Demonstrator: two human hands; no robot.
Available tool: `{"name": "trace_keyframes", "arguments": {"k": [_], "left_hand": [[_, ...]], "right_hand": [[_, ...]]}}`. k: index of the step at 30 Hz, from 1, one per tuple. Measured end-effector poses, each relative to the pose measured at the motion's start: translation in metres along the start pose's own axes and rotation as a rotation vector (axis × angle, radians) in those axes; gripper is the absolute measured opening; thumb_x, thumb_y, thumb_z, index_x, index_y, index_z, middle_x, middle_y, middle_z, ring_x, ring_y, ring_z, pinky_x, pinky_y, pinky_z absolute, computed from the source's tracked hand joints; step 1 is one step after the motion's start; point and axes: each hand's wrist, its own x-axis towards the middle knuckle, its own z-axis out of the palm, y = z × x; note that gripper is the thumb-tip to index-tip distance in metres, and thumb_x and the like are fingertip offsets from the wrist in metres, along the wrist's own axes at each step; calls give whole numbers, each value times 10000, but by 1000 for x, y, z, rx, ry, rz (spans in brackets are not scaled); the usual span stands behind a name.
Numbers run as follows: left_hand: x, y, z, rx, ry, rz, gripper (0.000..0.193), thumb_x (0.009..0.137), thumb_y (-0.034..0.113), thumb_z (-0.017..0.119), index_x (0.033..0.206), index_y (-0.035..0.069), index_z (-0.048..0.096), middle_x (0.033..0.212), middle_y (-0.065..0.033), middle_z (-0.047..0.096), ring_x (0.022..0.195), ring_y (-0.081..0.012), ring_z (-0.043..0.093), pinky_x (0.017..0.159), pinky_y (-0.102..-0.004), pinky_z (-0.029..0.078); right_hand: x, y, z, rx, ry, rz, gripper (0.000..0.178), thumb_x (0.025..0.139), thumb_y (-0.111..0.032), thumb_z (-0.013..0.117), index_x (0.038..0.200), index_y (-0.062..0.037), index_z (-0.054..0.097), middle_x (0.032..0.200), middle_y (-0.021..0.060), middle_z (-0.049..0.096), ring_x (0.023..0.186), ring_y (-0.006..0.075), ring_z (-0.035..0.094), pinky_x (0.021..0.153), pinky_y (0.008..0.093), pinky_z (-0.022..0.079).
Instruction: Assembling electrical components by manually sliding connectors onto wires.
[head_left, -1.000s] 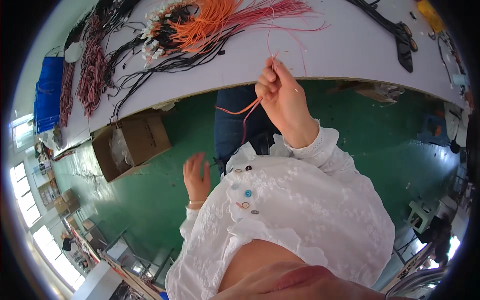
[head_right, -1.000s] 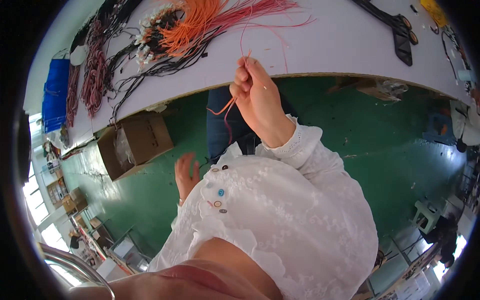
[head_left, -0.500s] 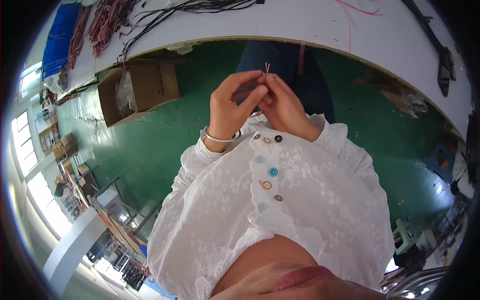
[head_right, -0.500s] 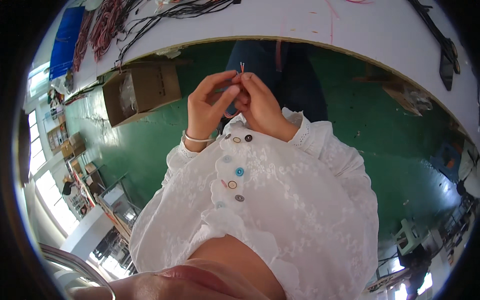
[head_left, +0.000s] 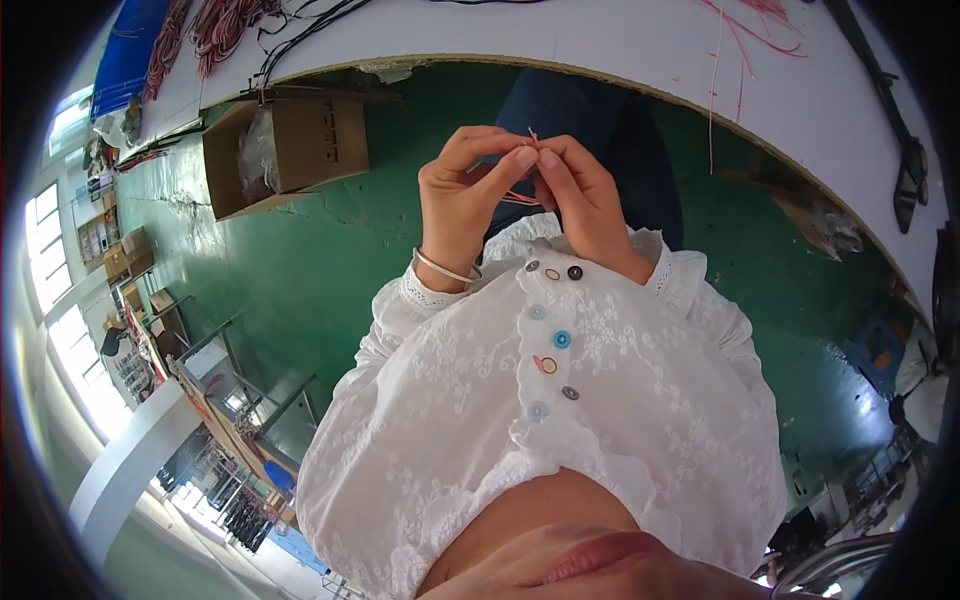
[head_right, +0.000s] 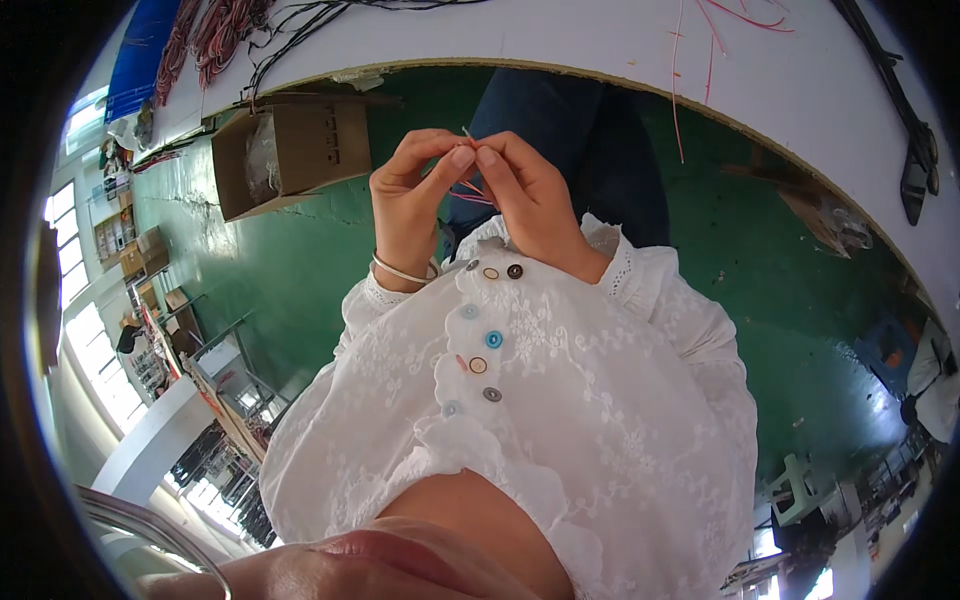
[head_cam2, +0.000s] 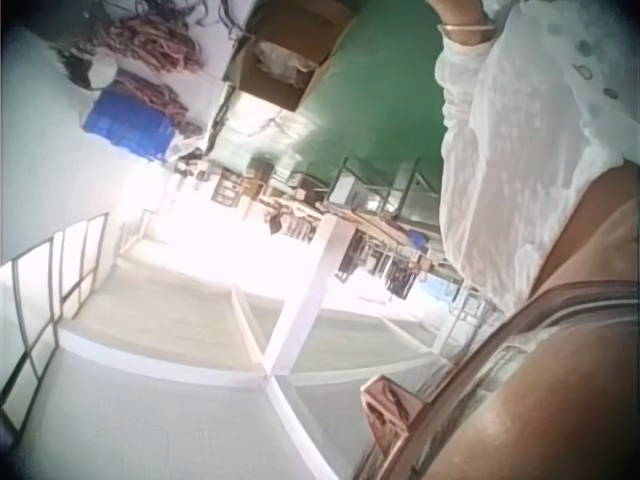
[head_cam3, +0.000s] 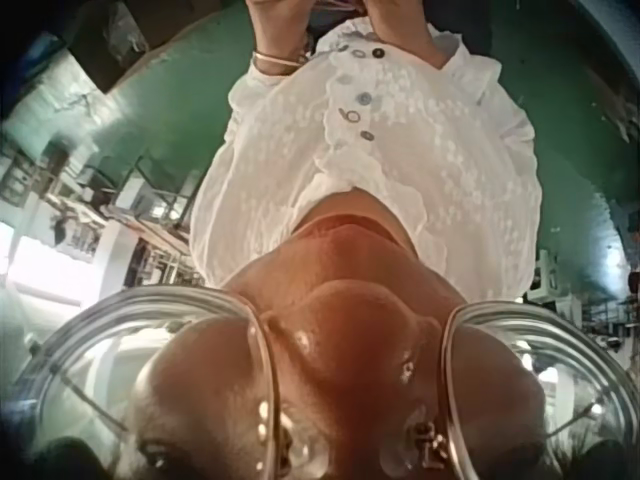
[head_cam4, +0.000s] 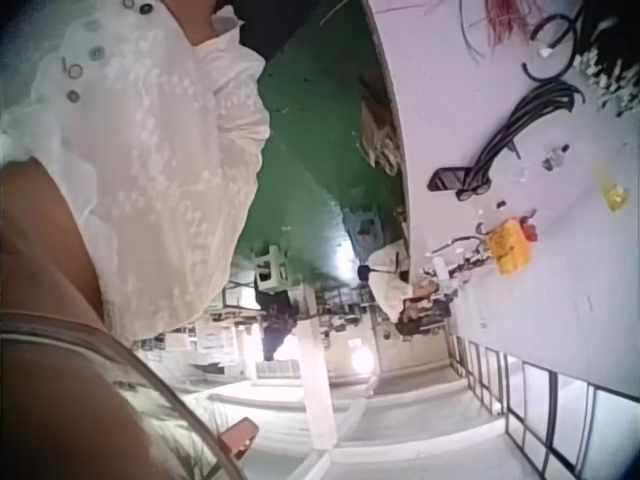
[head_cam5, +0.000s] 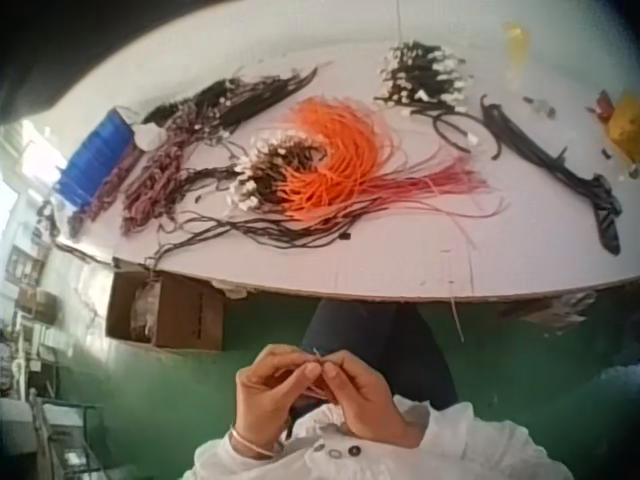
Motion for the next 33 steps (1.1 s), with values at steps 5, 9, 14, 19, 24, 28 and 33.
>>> {"name": "trace_keyframes", "arguments": {"k": [5,9,14,19,24,28,33], "left_hand": [[4,5,6,-50,42,11,148,884,-57,753,1030,-32,759,1073,-102,686,870,-181,731,732,-262,646],[6,2,5,-37,-5,27,144,913,-33,732,1055,-38,754,1110,-113,683,833,-172,727,701,-258,645],[4,3,11,-152,-138,-35,171,995,31,648,1116,-50,738,1156,-123,687,858,-156,708,723,-266,619],[13,3,9,37,-136,26,187,1011,42,627,1153,-37,720,1149,-130,693,873,-152,704,730,-267,589],[10,13,9,249,-101,128,124,1005,36,625,1082,-25,701,995,-97,722,852,-135,710,686,-248,552],[9,28,15,409,-190,136,112,1011,23,607,1074,-35,679,925,-62,701,820,-118,678,721,-243,529],[12,34,14,467,-247,213,110,1009,18,605,1070,-45,671,888,-77,681,759,-113,652,670,-242,505]], "right_hand": [[0,-5,-3,-120,-29,-71,233,1108,-214,514,1116,-32,659,866,-35,585,758,20,484,656,188,405],[2,-10,0,-53,-13,-35,225,1106,-195,514,1104,-25,660,847,-27,565,761,52,488,704,217,427],[5,-4,-7,11,-38,-74,232,1105,-193,516,1153,-24,667,899,-12,603,778,59,511,725,219,448],[5,-15,-9,-100,-9,-79,181,1063,-131,585,1166,-14,677,956,31,682,842,104,653,739,267,530],[7,-61,-29,-758,131,-390,290,935,-20,704,1223,-48,707,1066,94,706,915,154,692,836,263,550],[13,-74,-30,-780,-23,-427,363,879,37,747,1230,-49,713,1062,90,710,938,171,712,811,268,571],[18,-83,-39,-836,-159,-535,299,866,47,755,1153,-36,744,1004,105,733,877,188,728,770,275,589]]}}
